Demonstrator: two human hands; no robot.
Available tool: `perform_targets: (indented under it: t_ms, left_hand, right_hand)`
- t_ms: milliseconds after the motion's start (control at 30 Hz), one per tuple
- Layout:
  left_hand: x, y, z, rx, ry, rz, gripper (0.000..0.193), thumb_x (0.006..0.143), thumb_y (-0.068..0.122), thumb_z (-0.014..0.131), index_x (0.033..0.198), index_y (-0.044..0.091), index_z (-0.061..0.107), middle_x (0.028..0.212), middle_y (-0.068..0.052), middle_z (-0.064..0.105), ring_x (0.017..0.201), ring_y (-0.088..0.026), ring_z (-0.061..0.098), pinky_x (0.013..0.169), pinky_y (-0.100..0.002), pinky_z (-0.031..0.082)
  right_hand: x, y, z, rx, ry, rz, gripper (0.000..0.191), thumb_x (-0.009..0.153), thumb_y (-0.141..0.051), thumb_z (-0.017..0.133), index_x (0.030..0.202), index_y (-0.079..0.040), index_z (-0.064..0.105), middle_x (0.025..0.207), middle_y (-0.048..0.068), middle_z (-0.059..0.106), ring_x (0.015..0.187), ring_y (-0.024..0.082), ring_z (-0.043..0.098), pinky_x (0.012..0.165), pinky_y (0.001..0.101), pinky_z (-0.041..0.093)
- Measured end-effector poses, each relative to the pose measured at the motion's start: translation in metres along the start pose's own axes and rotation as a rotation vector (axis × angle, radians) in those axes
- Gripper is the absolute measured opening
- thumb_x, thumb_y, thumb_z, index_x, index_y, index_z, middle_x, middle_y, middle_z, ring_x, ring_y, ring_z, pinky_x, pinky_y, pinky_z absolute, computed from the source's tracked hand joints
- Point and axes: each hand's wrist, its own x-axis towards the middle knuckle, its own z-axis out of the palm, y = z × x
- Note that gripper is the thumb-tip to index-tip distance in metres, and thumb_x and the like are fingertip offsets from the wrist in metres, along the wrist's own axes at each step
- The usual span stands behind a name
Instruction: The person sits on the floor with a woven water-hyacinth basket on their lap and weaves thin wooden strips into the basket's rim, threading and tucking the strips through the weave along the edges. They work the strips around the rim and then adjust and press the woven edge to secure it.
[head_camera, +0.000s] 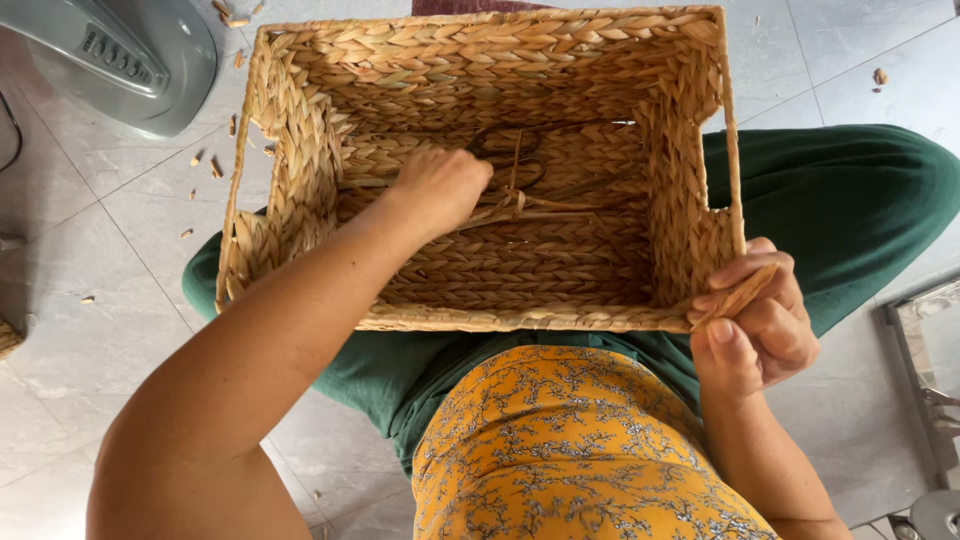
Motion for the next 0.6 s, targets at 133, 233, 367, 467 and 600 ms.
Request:
perform_targets:
  t_ms: [133,233,367,467,600]
  left_hand:
    - [0.001,-0.014,0.005,0.116,0.012,-0.037,0.043,0.092,-0.007,0.058,0.134,0.003,0.059,0.104,-0.02,0.065,0.08,-0.027,0.069,0.073,-0.042,0.062]
    - [0.0,-0.02,0.007,0.134,0.024,-0.047,0.043,0.088,-0.007,0.062,0.13,0.004,0.061,0.104,-0.019,0.066,0.083,-0.028,0.068,0.079,-0.044,0.06]
    - [-0.001,-0.023,0.004,0.11,0.132,-0.045,0.025,0.09,-0.003,0.066,0.114,0.004,0.068,0.108,-0.017,0.066,0.089,-0.028,0.069,0.08,-0.048,0.059]
    - [-0.004,-0.021,0.002,-0.229,0.065,-0.103,0.023,0.096,0.025,0.073,0.112,0.008,0.068,0.098,-0.009,0.071,0.091,-0.024,0.069,0.086,-0.044,0.058]
    - [-0.005,-0.014,0.005,-0.148,-0.068,-0.038,0.026,0.087,0.028,0.08,0.101,0.01,0.07,0.094,-0.006,0.07,0.089,-0.021,0.068,0.085,-0.04,0.056]
  right_hand:
    - [-0.001,0.003,-0.001,-0.011,-0.031,0.035,0.036,0.089,-0.023,0.073,0.067,-0.006,0.05,0.079,0.009,0.065,0.095,0.021,0.061,0.094,0.0375,0.039]
    - [-0.003,0.004,0.001,-0.006,-0.04,0.053,0.035,0.089,-0.023,0.073,0.067,-0.007,0.051,0.081,0.009,0.066,0.096,0.021,0.06,0.095,0.0371,0.038]
    - [-0.007,0.004,0.005,-0.029,-0.041,0.063,0.034,0.089,-0.024,0.072,0.068,-0.006,0.052,0.083,0.008,0.067,0.097,0.02,0.061,0.097,0.0372,0.039]
    - [-0.006,0.004,0.004,-0.047,-0.053,0.067,0.032,0.089,-0.025,0.072,0.069,-0.006,0.054,0.083,0.008,0.067,0.098,0.02,0.061,0.096,0.0369,0.039]
    - [-0.005,0.003,0.002,-0.073,-0.074,0.073,0.03,0.089,-0.024,0.071,0.073,-0.004,0.058,0.084,0.009,0.067,0.098,0.02,0.061,0.096,0.0367,0.04]
